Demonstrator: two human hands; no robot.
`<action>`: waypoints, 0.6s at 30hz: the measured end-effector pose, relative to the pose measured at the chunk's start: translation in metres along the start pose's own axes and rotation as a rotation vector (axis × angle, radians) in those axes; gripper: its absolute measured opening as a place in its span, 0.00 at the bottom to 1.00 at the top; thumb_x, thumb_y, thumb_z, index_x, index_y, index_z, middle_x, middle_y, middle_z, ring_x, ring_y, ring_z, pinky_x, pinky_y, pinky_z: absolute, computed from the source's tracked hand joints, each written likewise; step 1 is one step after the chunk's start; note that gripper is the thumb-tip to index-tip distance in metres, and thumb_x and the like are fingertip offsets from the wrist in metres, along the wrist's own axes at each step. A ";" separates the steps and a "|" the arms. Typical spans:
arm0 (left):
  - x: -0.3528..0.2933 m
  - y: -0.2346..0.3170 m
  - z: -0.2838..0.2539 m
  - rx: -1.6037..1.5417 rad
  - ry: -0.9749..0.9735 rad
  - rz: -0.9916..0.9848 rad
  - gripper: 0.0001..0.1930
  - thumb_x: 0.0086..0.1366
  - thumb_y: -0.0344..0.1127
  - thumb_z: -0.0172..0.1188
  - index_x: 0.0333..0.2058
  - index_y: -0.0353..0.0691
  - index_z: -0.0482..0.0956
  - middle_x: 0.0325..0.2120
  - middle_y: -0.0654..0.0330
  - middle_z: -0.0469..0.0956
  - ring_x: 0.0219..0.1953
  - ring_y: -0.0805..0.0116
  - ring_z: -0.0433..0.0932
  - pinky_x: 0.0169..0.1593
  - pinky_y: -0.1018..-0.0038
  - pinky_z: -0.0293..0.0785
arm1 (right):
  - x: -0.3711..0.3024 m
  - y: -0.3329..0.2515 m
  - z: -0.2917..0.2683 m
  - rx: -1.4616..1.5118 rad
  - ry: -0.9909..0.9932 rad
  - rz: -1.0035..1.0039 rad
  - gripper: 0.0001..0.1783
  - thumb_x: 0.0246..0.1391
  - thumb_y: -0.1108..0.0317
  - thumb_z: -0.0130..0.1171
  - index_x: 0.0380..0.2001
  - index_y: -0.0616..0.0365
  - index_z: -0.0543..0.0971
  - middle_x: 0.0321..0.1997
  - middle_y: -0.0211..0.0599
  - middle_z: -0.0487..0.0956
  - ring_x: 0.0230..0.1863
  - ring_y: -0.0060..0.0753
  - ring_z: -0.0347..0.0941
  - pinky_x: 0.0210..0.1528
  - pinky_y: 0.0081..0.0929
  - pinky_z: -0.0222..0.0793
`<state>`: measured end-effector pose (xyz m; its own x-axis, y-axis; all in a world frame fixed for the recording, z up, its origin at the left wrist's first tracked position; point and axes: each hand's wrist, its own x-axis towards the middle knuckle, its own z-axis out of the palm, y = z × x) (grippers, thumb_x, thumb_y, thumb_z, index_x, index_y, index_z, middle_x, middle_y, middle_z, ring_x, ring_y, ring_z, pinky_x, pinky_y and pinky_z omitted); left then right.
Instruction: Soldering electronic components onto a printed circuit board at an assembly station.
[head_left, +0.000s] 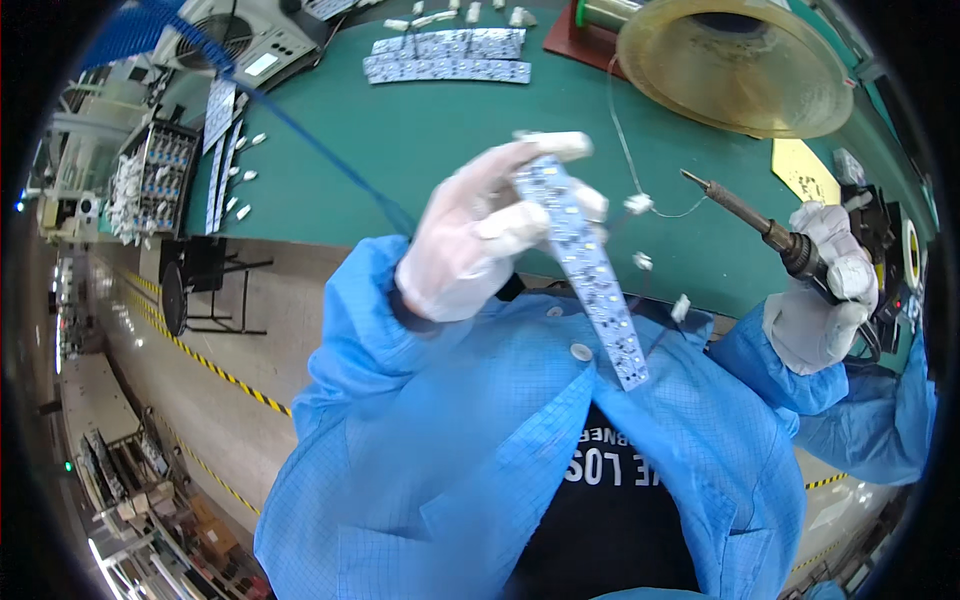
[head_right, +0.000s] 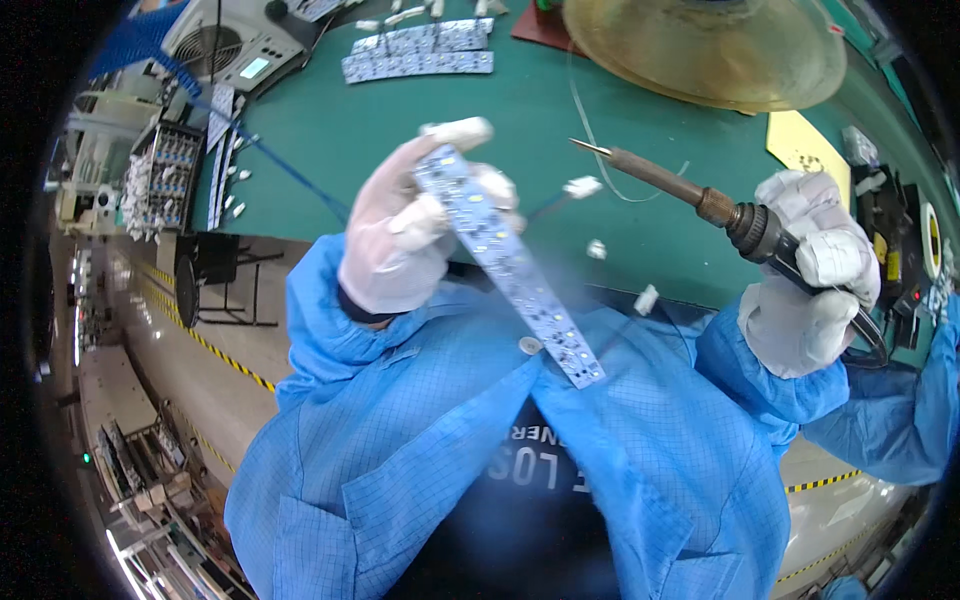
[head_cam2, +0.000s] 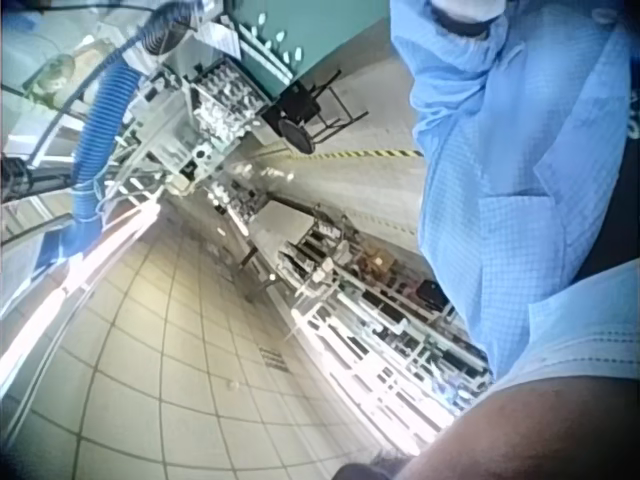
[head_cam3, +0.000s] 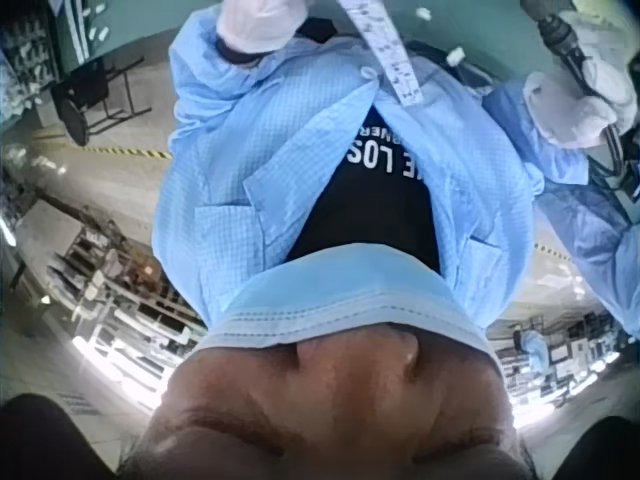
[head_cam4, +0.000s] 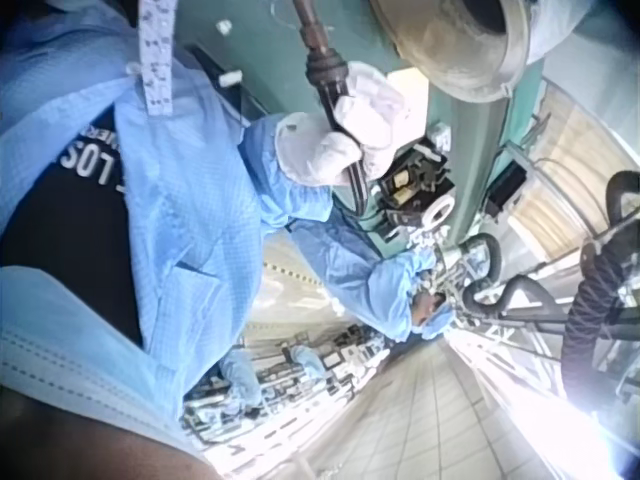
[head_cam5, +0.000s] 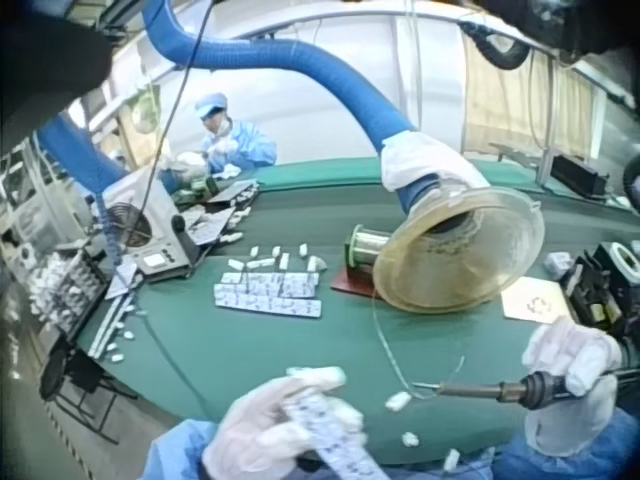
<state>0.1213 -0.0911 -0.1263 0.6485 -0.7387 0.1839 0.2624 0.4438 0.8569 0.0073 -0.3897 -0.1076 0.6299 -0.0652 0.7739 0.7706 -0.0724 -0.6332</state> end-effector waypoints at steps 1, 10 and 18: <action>-0.003 0.003 -0.005 0.028 0.057 -0.002 0.35 0.61 0.42 0.62 0.60 0.29 0.58 0.41 0.43 0.76 0.41 0.51 0.80 0.46 0.58 0.78 | -0.007 -0.004 -0.005 -0.035 0.002 0.007 0.18 0.56 0.47 0.57 0.35 0.50 0.80 0.32 0.40 0.76 0.37 0.39 0.67 0.44 0.43 0.64; -0.022 0.021 -0.024 -0.021 0.215 0.393 0.25 0.61 0.37 0.62 0.55 0.40 0.64 0.46 0.51 0.72 0.44 0.53 0.75 0.51 0.58 0.74 | -0.021 -0.002 -0.053 -0.881 1.143 0.539 0.19 0.61 0.53 0.53 0.42 0.56 0.82 0.34 0.40 0.80 0.35 0.26 0.76 0.42 0.23 0.71; -0.001 -0.022 0.015 0.050 -0.030 0.225 0.21 0.52 0.21 0.57 0.45 0.38 0.61 0.43 0.47 0.69 0.49 0.46 0.75 0.52 0.58 0.72 | 0.000 0.022 -0.061 -0.667 0.735 0.483 0.22 0.65 0.53 0.46 0.47 0.60 0.77 0.41 0.40 0.80 0.42 0.28 0.76 0.46 0.25 0.72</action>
<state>0.1045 -0.1081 -0.1385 0.6649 -0.6392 0.3865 0.0772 0.5735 0.8156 0.0181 -0.4516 -0.1220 0.4687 -0.7911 0.3930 0.1126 -0.3878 -0.9149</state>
